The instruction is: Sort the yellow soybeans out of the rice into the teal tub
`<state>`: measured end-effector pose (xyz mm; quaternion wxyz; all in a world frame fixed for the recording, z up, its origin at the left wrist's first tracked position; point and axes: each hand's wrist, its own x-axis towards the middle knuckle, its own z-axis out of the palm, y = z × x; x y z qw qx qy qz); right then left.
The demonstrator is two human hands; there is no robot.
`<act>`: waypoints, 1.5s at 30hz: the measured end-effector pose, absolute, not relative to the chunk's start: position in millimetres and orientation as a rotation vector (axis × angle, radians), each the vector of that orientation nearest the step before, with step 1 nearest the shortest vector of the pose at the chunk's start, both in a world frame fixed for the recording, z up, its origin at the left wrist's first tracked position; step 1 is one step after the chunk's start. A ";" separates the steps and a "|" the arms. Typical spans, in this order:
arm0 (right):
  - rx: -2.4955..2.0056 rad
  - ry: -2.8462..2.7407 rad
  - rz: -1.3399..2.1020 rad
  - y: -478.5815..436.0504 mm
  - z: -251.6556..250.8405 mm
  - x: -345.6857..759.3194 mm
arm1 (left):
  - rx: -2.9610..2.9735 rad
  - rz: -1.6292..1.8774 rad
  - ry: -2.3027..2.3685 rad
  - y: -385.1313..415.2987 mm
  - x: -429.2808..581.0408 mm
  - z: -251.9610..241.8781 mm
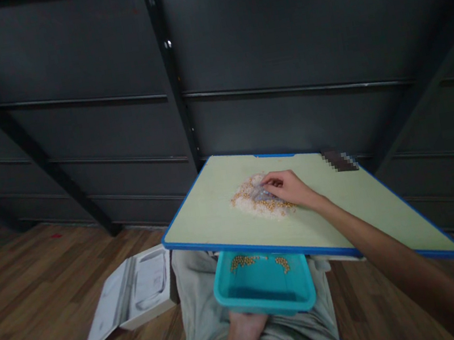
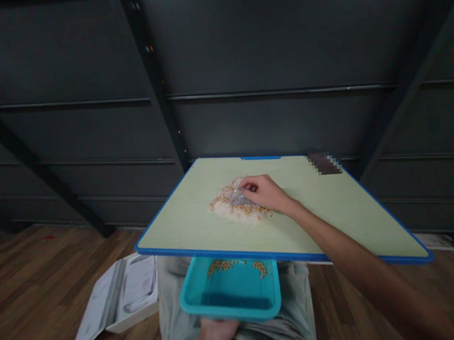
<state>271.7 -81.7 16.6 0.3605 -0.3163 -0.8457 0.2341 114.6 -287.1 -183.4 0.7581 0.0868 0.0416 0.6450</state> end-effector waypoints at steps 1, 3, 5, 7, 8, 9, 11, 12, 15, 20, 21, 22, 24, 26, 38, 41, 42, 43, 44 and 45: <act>-0.815 -2.196 0.585 -83.5 17.5 271.2 | 0.202 1.411 0.077 -287.1 114.9 -183.2; -0.814 -2.235 0.543 -87.0 19.5 270.0 | 0.206 1.436 0.113 -287.4 115.8 -179.3; -0.818 -2.266 0.512 -90.5 21.5 268.7 | 0.173 1.464 0.193 -287.9 117.2 -172.3; -0.818 -2.278 0.508 -93.7 23.5 267.5 | 0.139 1.475 0.256 -288.3 118.4 -165.4; -0.817 -2.279 0.512 -95.3 24.4 266.9 | 0.133 1.472 0.267 -288.6 118.6 -162.8; -0.815 -2.280 0.516 -96.9 25.4 266.4 | 0.132 1.462 0.266 -288.9 118.6 -160.9; -0.809 -2.288 0.520 -99.8 27.1 265.6 | 0.135 1.427 0.235 -289.5 117.9 -159.1; -0.805 -2.294 0.522 -101.0 27.9 265.3 | 0.134 1.410 0.219 -289.9 117.5 -158.6; -0.782 -2.305 0.535 -103.6 29.2 264.5 | 0.126 1.385 0.205 -290.4 116.4 -156.6; -0.783 -2.300 0.543 -104.6 29.8 263.7 | 0.178 1.399 0.194 -289.6 117.2 -154.4; -0.786 -2.299 0.535 -104.6 29.8 263.7 | 0.184 1.398 0.197 -289.4 117.4 -155.0; -0.786 -2.300 0.528 -104.8 29.7 263.7 | 0.186 1.396 0.206 -289.3 117.5 -155.8; -0.776 -2.314 0.517 -105.1 29.3 264.1 | 0.190 1.408 0.220 -289.2 117.4 -157.5; -0.764 -2.332 0.512 -105.5 28.4 264.6 | 0.197 1.420 0.214 -289.2 117.1 -158.5; -0.722 -2.372 0.574 -107.0 24.8 265.4 | 0.195 1.469 0.278 -289.7 118.4 -153.2; -0.709 -2.383 0.575 -107.1 24.2 265.0 | 0.211 1.460 0.236 -290.6 119.0 -153.5; -0.705 -2.391 0.572 -107.4 24.3 264.8 | 0.216 1.458 0.228 -290.7 118.9 -153.5; -0.701 -2.400 0.568 -107.9 24.6 264.6 | 0.218 1.459 0.220 -290.8 118.8 -153.5; -0.696 -2.407 0.566 -108.4 24.9 264.3 | 0.218 1.453 0.204 -290.7 118.6 -153.8; -0.691 -2.414 0.565 -109.0 25.3 264.0 | 0.219 1.443 0.179 -290.3 118.3 -154.4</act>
